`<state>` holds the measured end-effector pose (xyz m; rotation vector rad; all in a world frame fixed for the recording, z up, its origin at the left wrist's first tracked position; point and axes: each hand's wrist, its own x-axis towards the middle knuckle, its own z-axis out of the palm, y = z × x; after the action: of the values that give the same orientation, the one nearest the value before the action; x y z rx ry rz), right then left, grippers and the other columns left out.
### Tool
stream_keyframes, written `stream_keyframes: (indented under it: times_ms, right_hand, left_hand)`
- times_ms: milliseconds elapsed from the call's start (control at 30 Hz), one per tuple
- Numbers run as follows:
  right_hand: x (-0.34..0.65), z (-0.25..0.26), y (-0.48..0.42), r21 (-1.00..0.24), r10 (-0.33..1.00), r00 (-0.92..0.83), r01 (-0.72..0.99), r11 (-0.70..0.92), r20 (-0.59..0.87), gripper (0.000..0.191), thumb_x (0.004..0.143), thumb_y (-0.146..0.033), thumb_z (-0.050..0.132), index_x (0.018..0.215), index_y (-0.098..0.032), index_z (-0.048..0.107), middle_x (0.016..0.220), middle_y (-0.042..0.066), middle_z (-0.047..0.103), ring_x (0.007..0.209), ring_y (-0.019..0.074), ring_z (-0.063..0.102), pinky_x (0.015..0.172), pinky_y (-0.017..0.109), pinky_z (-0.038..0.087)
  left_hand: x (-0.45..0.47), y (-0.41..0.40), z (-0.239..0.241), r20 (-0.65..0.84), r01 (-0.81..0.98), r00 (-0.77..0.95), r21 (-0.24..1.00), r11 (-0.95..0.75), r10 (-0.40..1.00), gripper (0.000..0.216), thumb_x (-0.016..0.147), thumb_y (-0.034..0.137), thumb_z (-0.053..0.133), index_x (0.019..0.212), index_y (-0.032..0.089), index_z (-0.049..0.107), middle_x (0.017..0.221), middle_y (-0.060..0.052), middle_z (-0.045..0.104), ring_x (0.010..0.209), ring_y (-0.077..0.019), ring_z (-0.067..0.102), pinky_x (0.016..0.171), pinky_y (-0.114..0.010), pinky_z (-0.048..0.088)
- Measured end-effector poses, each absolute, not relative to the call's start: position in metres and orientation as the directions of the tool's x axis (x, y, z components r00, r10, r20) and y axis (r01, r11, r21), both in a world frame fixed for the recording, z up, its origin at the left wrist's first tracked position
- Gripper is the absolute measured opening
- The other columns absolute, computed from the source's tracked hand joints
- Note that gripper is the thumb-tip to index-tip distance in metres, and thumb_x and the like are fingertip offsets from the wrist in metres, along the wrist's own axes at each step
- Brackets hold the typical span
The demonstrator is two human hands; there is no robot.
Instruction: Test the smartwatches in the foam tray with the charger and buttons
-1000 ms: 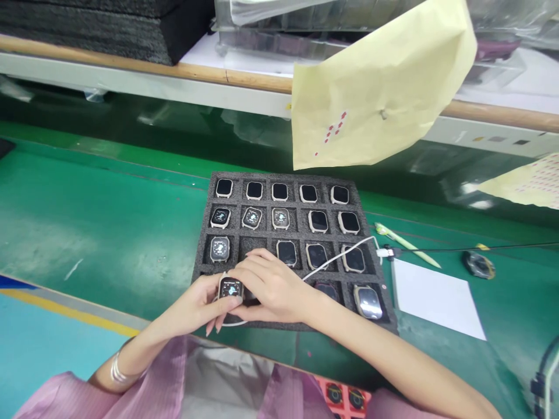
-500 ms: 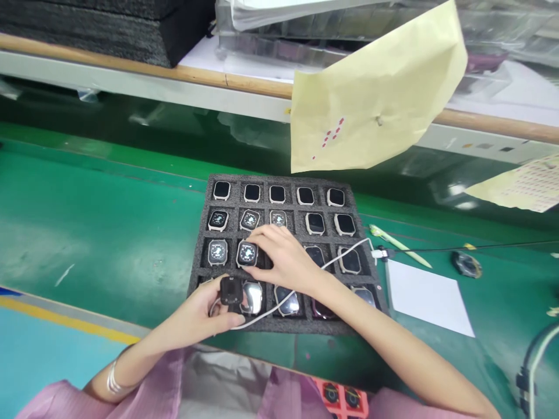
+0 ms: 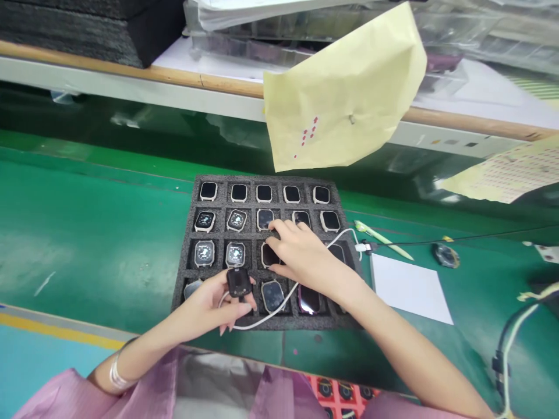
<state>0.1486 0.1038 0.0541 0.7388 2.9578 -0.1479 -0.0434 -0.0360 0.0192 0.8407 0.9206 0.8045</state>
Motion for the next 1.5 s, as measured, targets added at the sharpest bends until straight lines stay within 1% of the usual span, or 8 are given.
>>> stream_keyframes:
  times_ms: [100, 300, 433, 600, 900, 1133, 1333, 1500]
  right_hand:
    - [0.150, 0.054, 0.102, -0.168, 0.478, -0.877, 0.478, 0.862, -0.043, 0.026, 0.074, -0.020, 0.078, 0.096, -0.011, 0.067, 0.127, 0.021, 0.055, 0.110, 0.0372, 0.058, 0.088, 0.052, 0.050]
    - [0.154, 0.070, 0.081, -0.587, 0.498, -0.856, 0.333, 0.738, 0.140, 0.036, 0.079, -0.026, 0.074, 0.112, -0.017, 0.062, 0.125, 0.013, 0.060, 0.114, 0.0276, 0.059, 0.095, 0.042, 0.050]
    - [0.137, 0.070, 0.060, -0.537, 0.380, -0.916, 0.257, 0.803, 0.130, 0.029, 0.081, -0.026, 0.072, 0.107, -0.016, 0.065, 0.118, 0.013, 0.066, 0.105, 0.0268, 0.063, 0.091, 0.042, 0.051]
    - [0.127, 0.060, 0.057, -0.501, 0.340, -0.927, 0.221, 0.837, 0.160, 0.033, 0.082, -0.028, 0.072, 0.110, -0.012, 0.064, 0.115, 0.014, 0.069, 0.100, 0.0265, 0.064, 0.089, 0.043, 0.051]
    - [0.134, 0.064, 0.056, -0.532, 0.385, -0.884, 0.199, 0.823, 0.265, 0.031, 0.088, -0.026, 0.063, 0.115, -0.011, 0.061, 0.114, 0.016, 0.070, 0.097, 0.0268, 0.067, 0.087, 0.043, 0.053]
    - [0.130, 0.063, 0.056, -0.520, 0.356, -0.922, 0.230, 0.823, 0.156, 0.028, 0.086, -0.021, 0.066, 0.113, -0.015, 0.063, 0.114, 0.013, 0.070, 0.100, 0.0268, 0.066, 0.087, 0.044, 0.053]
    - [0.126, 0.053, 0.055, -0.547, 0.389, -0.911, 0.258, 0.797, 0.137, 0.034, 0.082, -0.015, 0.064, 0.115, -0.014, 0.060, 0.111, 0.013, 0.070, 0.099, 0.0272, 0.066, 0.085, 0.043, 0.053]
    - [0.126, 0.032, 0.058, -0.662, 0.431, -0.883, 0.211, 0.719, 0.186, 0.034, 0.078, -0.016, 0.065, 0.112, -0.016, 0.059, 0.103, 0.009, 0.070, 0.091, 0.0228, 0.066, 0.083, 0.040, 0.053]
  left_hand:
    - [-0.036, -0.033, 0.011, -0.341, -0.238, 0.357, 0.867, 0.437, 0.870, 0.031, 0.080, 0.022, 0.070, 0.105, 0.015, 0.053, 0.095, -0.004, 0.065, 0.054, -0.0044, 0.051, 0.044, -0.015, 0.043]
    - [-0.044, -0.036, 0.007, -0.396, -0.297, 0.353, 0.812, 0.503, 0.848, 0.040, 0.069, 0.018, 0.079, 0.098, 0.015, 0.052, 0.090, -0.004, 0.067, 0.049, -0.0051, 0.054, 0.040, -0.016, 0.046]
    - [-0.045, -0.034, 0.008, -0.409, -0.262, 0.355, 0.820, 0.509, 0.841, 0.043, 0.067, 0.015, 0.080, 0.099, 0.015, 0.052, 0.070, 0.005, 0.057, 0.049, -0.0065, 0.053, 0.040, -0.016, 0.044]
    - [-0.044, -0.032, 0.014, -0.417, -0.219, 0.315, 0.842, 0.493, 0.852, 0.039, 0.069, 0.012, 0.075, 0.101, 0.015, 0.053, 0.067, 0.007, 0.054, 0.047, -0.0051, 0.046, 0.044, -0.018, 0.039]
    - [-0.046, -0.034, 0.007, -0.347, -0.197, 0.331, 0.884, 0.424, 0.877, 0.049, 0.067, 0.027, 0.083, 0.108, 0.015, 0.059, 0.093, -0.002, 0.058, 0.084, -0.0163, 0.054, 0.073, -0.026, 0.045]
    - [-0.047, -0.034, 0.005, -0.320, -0.212, 0.379, 0.884, 0.418, 0.869, 0.056, 0.060, 0.033, 0.088, 0.104, 0.014, 0.059, 0.073, 0.005, 0.048, 0.057, -0.0069, 0.041, 0.049, -0.018, 0.034]
    - [-0.045, -0.033, 0.008, -0.390, -0.173, 0.359, 0.865, 0.471, 0.848, 0.038, 0.083, 0.046, 0.067, 0.100, 0.015, 0.052, 0.059, 0.008, 0.050, 0.034, -0.0040, 0.040, 0.031, -0.015, 0.029]
    - [-0.045, -0.032, 0.009, -0.427, -0.157, 0.335, 0.853, 0.497, 0.840, 0.038, 0.088, 0.050, 0.059, 0.099, 0.015, 0.051, 0.042, 0.010, 0.049, 0.026, -0.0049, 0.035, 0.027, -0.013, 0.025]
